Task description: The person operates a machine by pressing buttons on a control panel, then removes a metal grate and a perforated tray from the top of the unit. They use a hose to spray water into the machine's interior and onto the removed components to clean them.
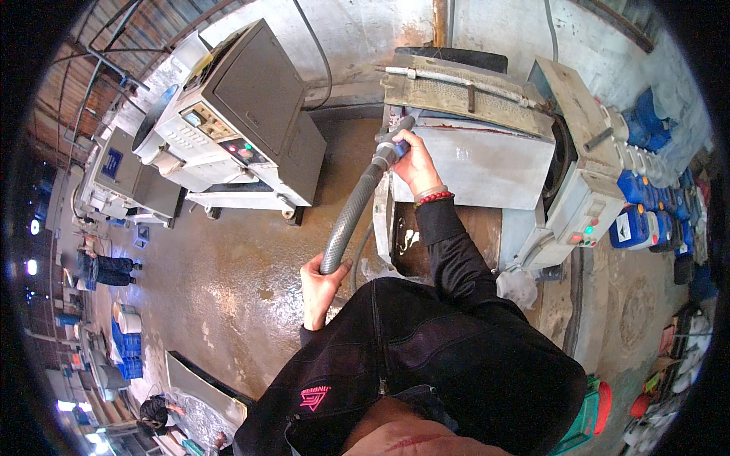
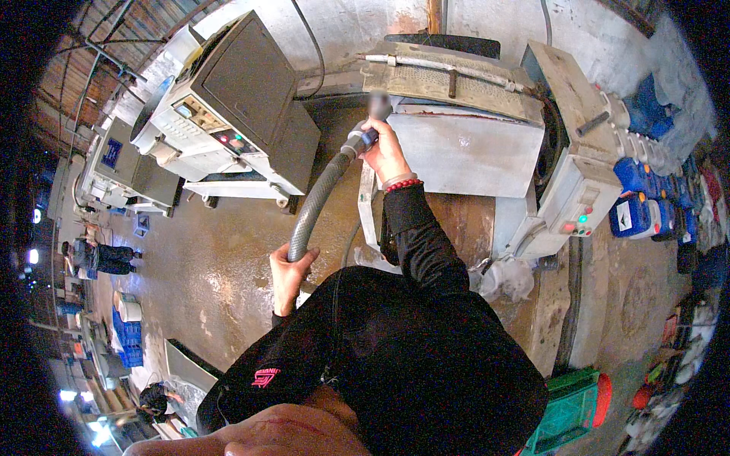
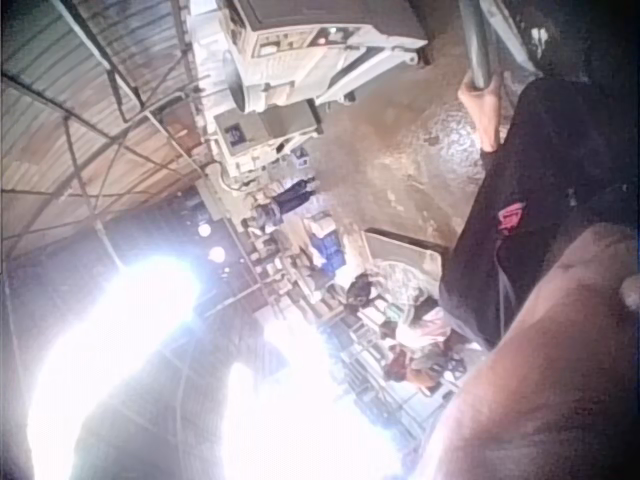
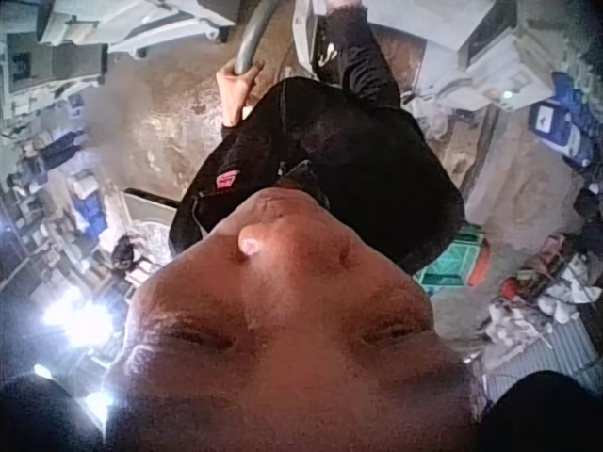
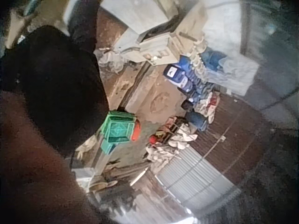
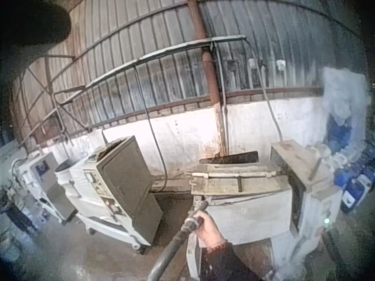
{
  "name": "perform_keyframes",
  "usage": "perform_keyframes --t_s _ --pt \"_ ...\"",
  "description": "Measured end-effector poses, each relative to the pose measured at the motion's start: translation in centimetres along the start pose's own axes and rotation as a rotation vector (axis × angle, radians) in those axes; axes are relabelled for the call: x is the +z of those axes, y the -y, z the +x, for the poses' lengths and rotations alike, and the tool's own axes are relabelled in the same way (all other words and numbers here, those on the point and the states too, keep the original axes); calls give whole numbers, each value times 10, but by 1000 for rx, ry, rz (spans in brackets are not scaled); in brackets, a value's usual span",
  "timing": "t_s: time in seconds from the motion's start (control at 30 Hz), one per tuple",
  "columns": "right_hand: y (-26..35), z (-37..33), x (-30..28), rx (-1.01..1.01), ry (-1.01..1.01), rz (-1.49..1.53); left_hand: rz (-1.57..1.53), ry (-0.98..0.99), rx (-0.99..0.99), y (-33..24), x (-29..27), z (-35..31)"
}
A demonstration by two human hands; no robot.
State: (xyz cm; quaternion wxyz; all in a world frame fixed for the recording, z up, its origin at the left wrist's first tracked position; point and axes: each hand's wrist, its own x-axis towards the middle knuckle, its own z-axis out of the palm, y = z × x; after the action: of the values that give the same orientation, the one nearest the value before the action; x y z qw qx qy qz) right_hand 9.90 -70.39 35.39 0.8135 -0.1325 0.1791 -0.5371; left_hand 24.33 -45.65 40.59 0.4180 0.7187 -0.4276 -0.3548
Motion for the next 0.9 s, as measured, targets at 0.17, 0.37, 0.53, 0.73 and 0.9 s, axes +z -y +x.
perform_keyframes --t_s 0.17,0.37,0.53,0.73,0.9 --pt "2 -1 0 10 18 -12 -11 6 -2 0 1 1" --pt "0 0 0 25 12 6 -11 1 -16 -2 0 0" --pt "-2 1 1 28 12 14 -13 -9 -25 -1 -1 -1" --pt "-1 2 -2 39 21 7 -56 -2 -23 2 1 -1" --pt "-1 -2 3 38 -6 0 -38 -8 -21 0 -1 -3"
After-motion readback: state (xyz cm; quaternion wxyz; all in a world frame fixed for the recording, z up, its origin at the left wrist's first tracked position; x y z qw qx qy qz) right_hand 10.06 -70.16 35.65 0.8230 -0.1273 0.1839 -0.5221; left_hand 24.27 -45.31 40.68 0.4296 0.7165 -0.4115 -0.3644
